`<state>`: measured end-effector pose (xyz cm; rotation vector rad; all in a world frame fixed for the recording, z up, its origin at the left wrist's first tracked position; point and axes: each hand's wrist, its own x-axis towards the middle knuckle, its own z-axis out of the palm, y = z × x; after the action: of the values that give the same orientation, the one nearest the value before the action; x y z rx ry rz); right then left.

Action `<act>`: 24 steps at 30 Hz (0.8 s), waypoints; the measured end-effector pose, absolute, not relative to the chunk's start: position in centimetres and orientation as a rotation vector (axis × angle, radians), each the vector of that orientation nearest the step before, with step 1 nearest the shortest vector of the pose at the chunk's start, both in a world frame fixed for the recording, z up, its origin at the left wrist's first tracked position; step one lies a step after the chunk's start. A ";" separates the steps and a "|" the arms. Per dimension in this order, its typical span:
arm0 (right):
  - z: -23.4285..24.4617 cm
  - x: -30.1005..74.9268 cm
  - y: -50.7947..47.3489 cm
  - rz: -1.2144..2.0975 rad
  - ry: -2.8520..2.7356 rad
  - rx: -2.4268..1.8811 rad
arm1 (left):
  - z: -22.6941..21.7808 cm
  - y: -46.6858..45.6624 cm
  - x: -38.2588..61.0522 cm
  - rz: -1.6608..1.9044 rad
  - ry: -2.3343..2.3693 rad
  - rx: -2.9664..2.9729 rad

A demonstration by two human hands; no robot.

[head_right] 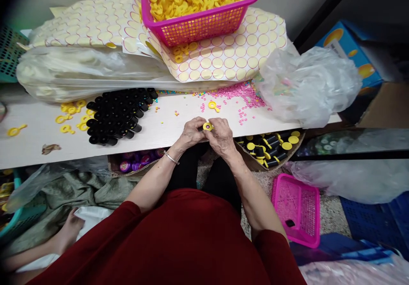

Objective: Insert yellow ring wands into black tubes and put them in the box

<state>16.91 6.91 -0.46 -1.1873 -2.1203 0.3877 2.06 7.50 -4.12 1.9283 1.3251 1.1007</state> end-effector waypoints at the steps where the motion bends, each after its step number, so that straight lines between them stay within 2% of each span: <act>1: -0.5 16.9 6.8 0.388 -2.110 -1.189 | -4.1 7.5 2.1 1.100 1.325 1.920; 12: -1.0 16.3 6.5 0.492 -1.943 -1.217 | -2.5 7.1 1.3 1.277 1.114 1.437; 19: -1.0 16.3 5.6 0.577 -1.566 -1.315 | -2.0 7.0 1.6 1.193 1.155 1.552; 24: -0.9 15.8 5.5 0.961 -1.169 -1.439 | -2.2 7.2 2.0 1.205 1.192 1.503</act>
<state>15.80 5.50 -0.92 -1.4390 -1.1693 0.9605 1.98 7.25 -2.16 1.5026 1.1920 1.2053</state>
